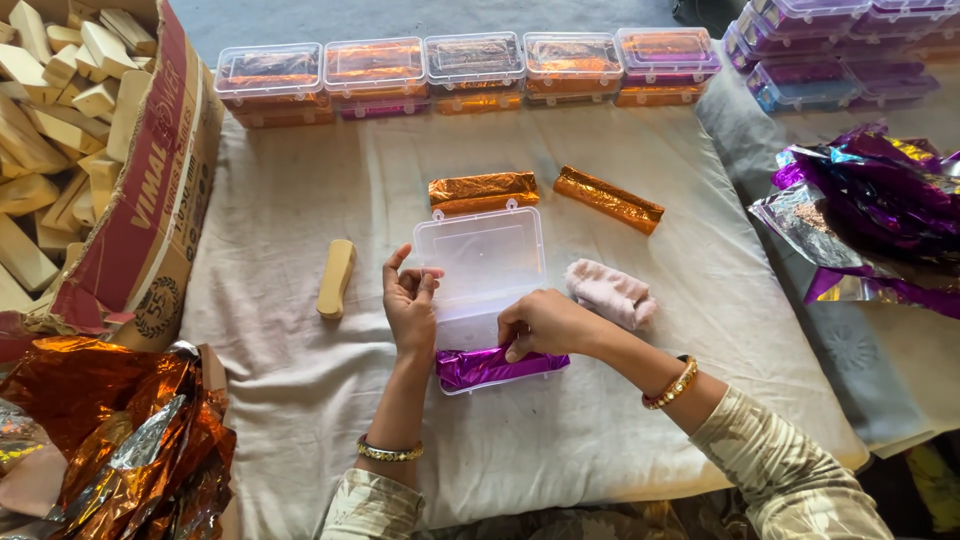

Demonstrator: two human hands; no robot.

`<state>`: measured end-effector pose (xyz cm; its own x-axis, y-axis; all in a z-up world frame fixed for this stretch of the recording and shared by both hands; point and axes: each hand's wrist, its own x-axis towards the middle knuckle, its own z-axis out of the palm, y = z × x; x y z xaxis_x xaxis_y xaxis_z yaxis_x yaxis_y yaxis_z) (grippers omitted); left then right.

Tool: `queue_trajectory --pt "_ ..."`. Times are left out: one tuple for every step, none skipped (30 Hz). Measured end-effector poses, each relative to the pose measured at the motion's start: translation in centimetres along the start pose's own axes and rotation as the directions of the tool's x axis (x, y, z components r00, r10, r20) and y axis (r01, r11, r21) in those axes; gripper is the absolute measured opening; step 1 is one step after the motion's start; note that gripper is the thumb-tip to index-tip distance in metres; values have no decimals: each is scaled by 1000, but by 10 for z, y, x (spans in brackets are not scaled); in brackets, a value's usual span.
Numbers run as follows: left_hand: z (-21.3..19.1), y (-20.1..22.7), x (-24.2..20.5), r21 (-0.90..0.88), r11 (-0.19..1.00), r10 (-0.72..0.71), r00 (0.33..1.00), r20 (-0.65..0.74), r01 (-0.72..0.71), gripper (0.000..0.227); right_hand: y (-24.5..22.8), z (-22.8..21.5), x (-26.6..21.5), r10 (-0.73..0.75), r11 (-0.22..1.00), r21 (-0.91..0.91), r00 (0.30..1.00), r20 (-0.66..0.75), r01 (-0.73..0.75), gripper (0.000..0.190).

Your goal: The person wipes a small plastic container with a cloth, wraps metallic foil around wooden blocks, places the wrapped blocks into the container, closes it, and sets it with a row of similar filled containers. They then wipe more wooden blocks with the cloth before handling them.

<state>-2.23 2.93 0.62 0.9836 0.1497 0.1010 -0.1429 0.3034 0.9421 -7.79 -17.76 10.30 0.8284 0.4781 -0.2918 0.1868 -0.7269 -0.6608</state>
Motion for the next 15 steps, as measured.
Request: queue_trajectory --pt "0 0 0 -1 1000 0 1000 2 0 51 0 0 -1 -3 1000 -15 1000 -2 3 28" --pt "1 0 0 -3 1000 0 1000 4 0 51 1 -1 -2 -6 1000 -29 1000 -4 6 27" --pt "1 -1 0 0 1000 -2 1000 3 2 51 1 -1 -2 -6 1000 -26 1000 -3 6 27" --pt "0 -1 0 4 1000 -1 1000 3 1 51 2 0 -1 -17 999 -32 1000 12 17 27" --pt "1 -1 0 8 1000 0 1000 3 0 51 2 -1 -1 -27 999 -37 999 26 28 27" --pt "0 -2 0 11 1000 -1 1000 3 1 51 2 0 0 -27 999 -34 999 27 28 27" --pt "0 -3 0 11 1000 5 1000 4 -5 51 2 -1 0 -16 999 -35 999 39 17 26" --pt "0 -4 0 12 1000 11 1000 5 -12 51 2 -2 0 -4 999 -36 999 50 6 26" --pt "0 -4 1 13 1000 12 1000 5 -12 51 6 0 2 -6 999 -36 999 50 7 26" --pt "1 -3 1 12 1000 11 1000 5 -11 51 9 1 3 -73 996 -58 997 33 74 23" --pt "0 -3 1 11 1000 9 1000 4 -9 51 13 4 4 -140 987 -79 990 18 140 21" --pt "0 -2 1 13 1000 9 1000 3 -9 51 16 6 4 -141 987 -78 990 18 142 21" --pt "0 -2 0 15 1000 7 1000 3 -7 51 20 7 4 -174 980 -91 984 22 175 21" --pt "0 -2 0 18 1000 5 1000 2 -5 51 24 9 3 -207 972 -104 978 26 209 21" --pt "0 -1 -1 18 1000 5 1000 3 -5 51 22 8 2 -207 973 -103 978 26 209 21"
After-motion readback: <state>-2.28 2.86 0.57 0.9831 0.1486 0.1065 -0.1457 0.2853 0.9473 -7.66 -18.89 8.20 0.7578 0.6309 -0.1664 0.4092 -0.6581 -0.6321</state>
